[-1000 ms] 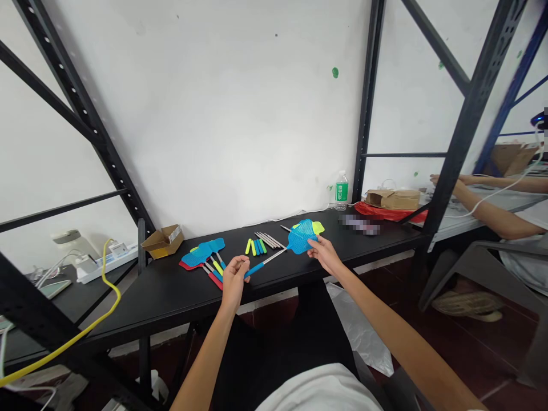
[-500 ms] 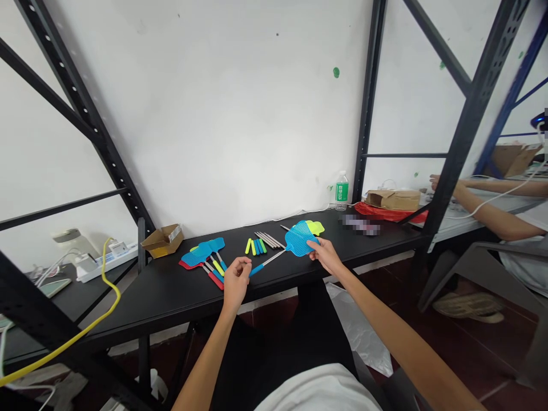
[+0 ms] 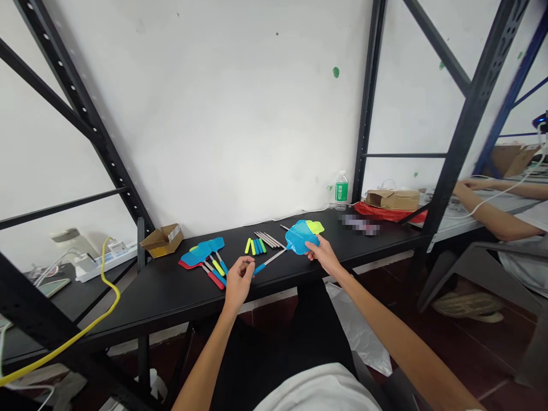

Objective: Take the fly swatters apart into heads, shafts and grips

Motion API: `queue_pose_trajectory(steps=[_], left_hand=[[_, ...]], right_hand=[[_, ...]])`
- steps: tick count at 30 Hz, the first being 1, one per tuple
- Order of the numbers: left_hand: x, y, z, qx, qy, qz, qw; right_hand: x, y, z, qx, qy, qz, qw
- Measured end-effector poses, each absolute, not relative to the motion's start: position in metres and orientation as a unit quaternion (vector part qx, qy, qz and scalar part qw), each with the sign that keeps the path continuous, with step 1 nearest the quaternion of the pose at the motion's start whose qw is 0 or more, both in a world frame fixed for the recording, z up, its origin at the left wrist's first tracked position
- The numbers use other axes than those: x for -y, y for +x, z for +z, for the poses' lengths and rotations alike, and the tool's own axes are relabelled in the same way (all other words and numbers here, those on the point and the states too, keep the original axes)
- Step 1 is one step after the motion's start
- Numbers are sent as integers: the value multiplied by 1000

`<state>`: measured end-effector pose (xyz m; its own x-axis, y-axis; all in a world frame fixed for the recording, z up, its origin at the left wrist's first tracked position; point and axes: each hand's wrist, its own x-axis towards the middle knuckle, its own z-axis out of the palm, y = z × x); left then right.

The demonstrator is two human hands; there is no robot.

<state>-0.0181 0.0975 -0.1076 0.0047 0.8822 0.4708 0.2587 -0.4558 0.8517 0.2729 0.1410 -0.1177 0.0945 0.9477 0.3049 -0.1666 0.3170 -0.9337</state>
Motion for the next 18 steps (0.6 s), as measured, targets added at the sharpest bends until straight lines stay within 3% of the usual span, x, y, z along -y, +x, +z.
queue_pose_trajectory(steps=[10, 18], left_hand=[[-82, -13, -83, -421, 769, 441, 193], [-69, -6, -62, -430, 811, 387, 91]], right_hand=[[-126, 264, -98, 545, -355, 472, 596], [-94, 230, -73, 673, -304, 471, 483]])
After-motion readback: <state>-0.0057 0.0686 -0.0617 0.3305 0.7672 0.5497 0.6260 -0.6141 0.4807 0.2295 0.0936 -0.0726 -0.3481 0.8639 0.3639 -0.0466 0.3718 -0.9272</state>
